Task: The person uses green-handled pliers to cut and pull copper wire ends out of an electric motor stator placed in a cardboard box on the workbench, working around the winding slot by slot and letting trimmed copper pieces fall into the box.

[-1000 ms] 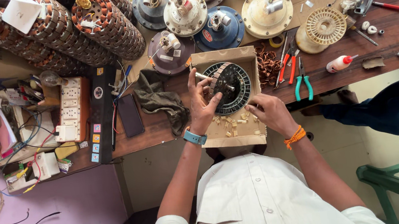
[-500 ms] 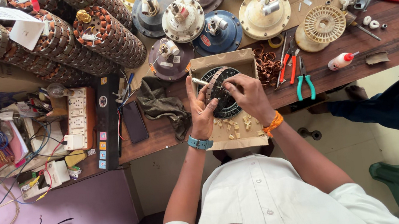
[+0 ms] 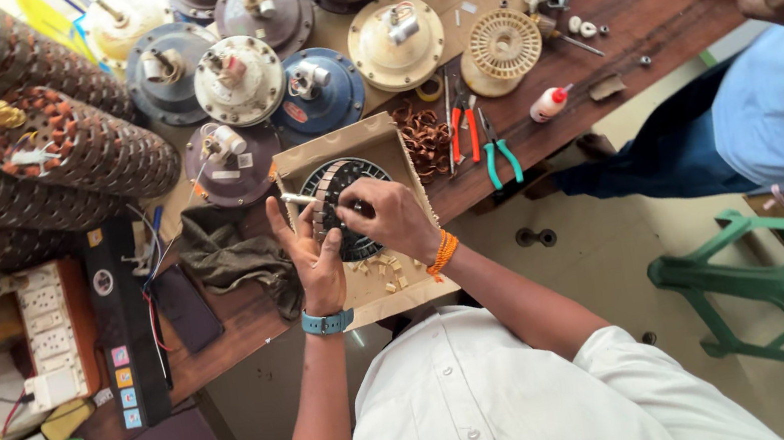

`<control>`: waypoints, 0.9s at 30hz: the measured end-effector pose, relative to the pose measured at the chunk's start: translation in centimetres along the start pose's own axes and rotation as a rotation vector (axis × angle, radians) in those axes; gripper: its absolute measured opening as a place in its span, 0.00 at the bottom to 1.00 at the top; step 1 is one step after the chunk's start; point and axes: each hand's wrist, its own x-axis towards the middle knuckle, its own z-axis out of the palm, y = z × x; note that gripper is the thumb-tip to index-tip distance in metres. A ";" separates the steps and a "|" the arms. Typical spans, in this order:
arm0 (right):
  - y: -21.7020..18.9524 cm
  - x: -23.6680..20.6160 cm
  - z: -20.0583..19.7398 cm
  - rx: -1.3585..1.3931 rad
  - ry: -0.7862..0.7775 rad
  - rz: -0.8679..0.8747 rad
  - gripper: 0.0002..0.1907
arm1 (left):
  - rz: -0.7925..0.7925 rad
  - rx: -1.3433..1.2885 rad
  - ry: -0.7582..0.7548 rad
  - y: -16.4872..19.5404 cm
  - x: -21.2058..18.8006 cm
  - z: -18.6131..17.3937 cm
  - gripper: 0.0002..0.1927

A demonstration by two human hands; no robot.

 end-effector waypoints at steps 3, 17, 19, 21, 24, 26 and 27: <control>0.5 -2.7 -1.6 0.084 -0.057 -0.061 0.07 | -0.013 0.016 0.014 -0.2 -0.3 -0.5 0.53; 5.8 -11.5 -1.3 -0.184 0.085 0.152 0.12 | 0.100 0.338 0.308 -0.1 -0.7 -5.2 0.33; 6.9 -12.4 -1.8 -0.174 0.120 0.181 0.10 | 0.075 0.392 0.475 0.0 -0.9 -7.5 0.27; 8.4 -13.3 -1.9 -0.185 0.170 0.266 0.08 | 0.018 0.408 0.576 0.0 -1.3 -10.6 0.24; 10.6 -14.6 -1.9 -0.097 0.221 0.344 0.09 | 0.067 0.839 0.615 -0.8 -2.5 -15.4 0.16; 11.9 -14.9 -1.5 -0.257 0.229 0.254 0.09 | 0.137 1.163 0.534 -1.6 -3.6 -17.7 0.17; 12.1 -15.0 -1.0 -0.231 0.213 0.360 0.13 | 0.111 1.167 0.498 -1.9 -3.8 -18.5 0.17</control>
